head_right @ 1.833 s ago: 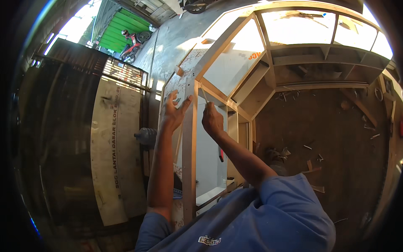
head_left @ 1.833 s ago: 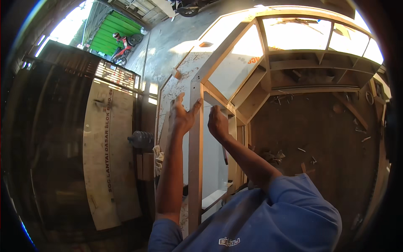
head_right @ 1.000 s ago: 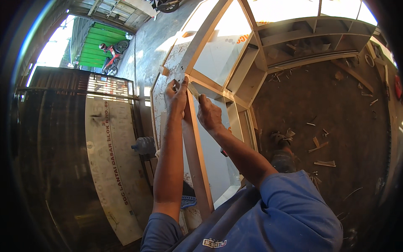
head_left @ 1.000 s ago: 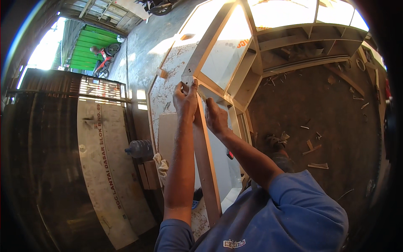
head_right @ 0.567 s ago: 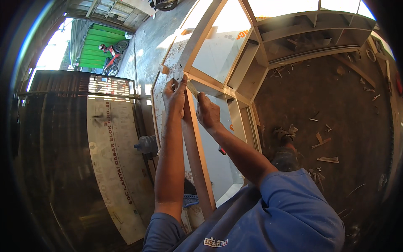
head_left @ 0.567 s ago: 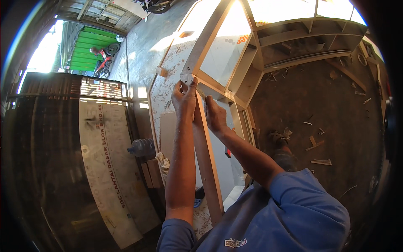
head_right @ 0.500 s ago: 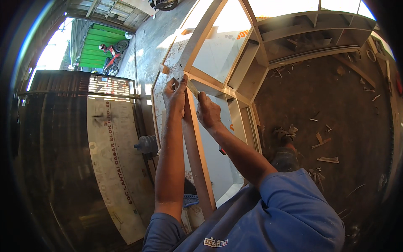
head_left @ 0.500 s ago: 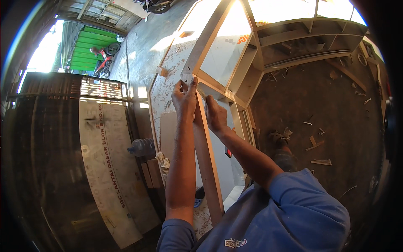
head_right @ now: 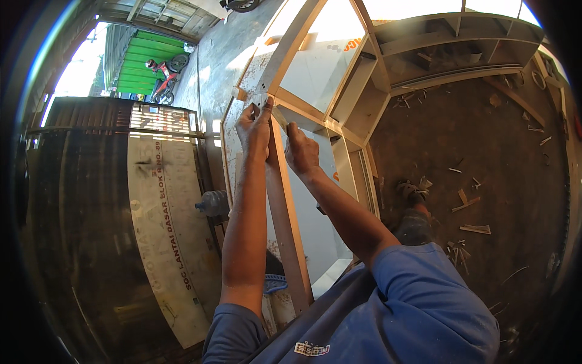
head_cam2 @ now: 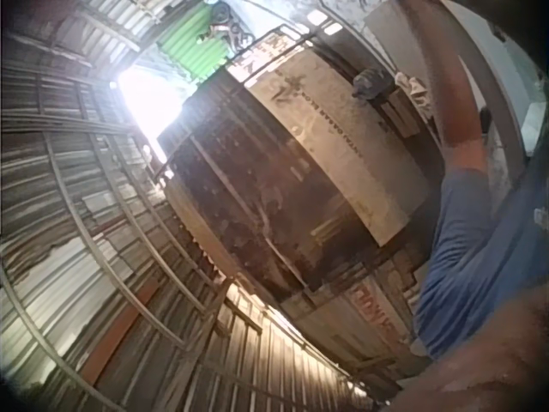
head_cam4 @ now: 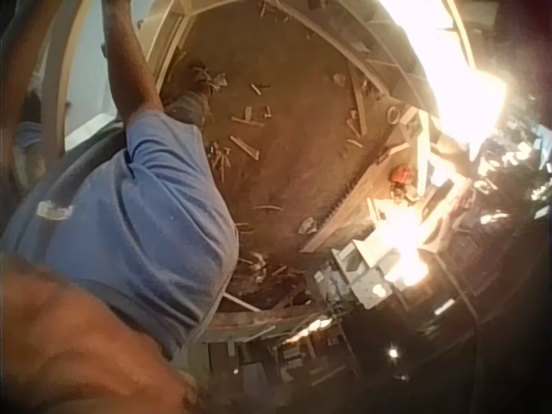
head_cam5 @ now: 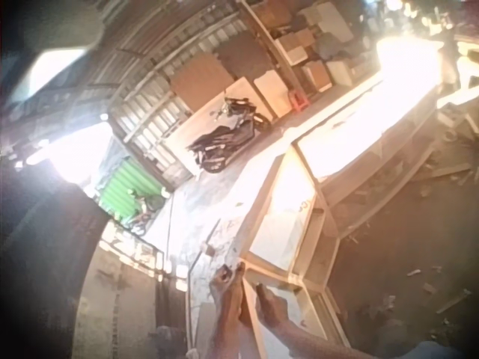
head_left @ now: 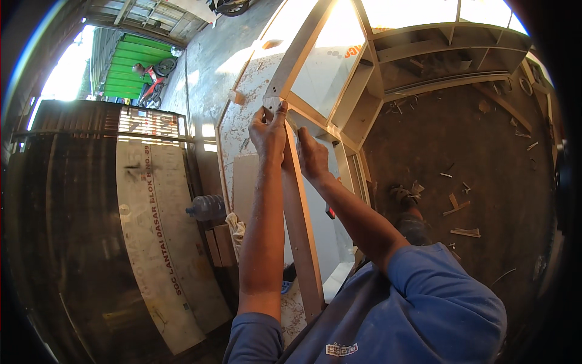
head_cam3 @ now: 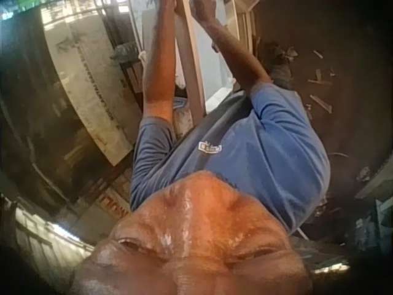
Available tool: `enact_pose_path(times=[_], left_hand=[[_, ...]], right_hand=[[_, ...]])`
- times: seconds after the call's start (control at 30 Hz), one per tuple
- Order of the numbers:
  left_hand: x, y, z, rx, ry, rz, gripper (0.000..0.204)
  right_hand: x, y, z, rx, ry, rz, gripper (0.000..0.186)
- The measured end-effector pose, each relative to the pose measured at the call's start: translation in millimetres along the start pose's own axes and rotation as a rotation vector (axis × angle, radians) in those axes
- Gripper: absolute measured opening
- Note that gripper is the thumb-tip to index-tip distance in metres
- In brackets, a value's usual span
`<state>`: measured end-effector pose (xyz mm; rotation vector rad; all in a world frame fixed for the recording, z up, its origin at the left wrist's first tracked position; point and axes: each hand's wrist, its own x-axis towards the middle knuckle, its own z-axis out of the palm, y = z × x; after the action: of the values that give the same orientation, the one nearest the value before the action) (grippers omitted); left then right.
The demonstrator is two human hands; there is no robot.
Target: The person builds a wooden cabinet by marking measurements on the frame with a pencil and square, and subsequently sanding the wooden surfaces.
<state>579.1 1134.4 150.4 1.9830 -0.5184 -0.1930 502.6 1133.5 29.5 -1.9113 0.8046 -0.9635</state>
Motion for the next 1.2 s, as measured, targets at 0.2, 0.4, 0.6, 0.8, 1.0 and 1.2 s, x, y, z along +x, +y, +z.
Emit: enact_pose_path(times=[0.2, 0.4, 0.6, 0.8, 1.0, 1.2], left_hand=[[0.2, -1.6, 2.0, 0.044, 0.024, 0.006, 0.037], [-1.5, 0.5, 3.1, -0.073, 0.012, 0.017, 0.033], [-5.1, 3.3, 2.4, -0.178, -0.006, -0.035, 0.030], [-5.1, 5.7, 2.4, -0.254, -0.016, -0.046, 0.033], [-4.2, 5.7, 1.4, -0.199, -0.014, -0.045, 0.035], [-5.1, 5.6, 2.6, -0.142, 0.015, -0.021, 0.036]], right_hand=[[1.7, -3.3, -11.9, -0.056, -0.014, 0.007, 0.017], [0.1, -5.8, -18.9, -0.053, -0.038, 0.017, 0.018], [-0.2, -5.2, -16.5, -0.037, -0.009, 0.002, 0.019], [0.7, -4.0, -11.7, -0.022, 0.012, -0.019, 0.020], [1.7, -2.5, -14.1, -0.024, 0.040, -0.053, 0.019], [0.4, -4.0, -12.8, 0.023, 0.004, -0.024, 0.018]])
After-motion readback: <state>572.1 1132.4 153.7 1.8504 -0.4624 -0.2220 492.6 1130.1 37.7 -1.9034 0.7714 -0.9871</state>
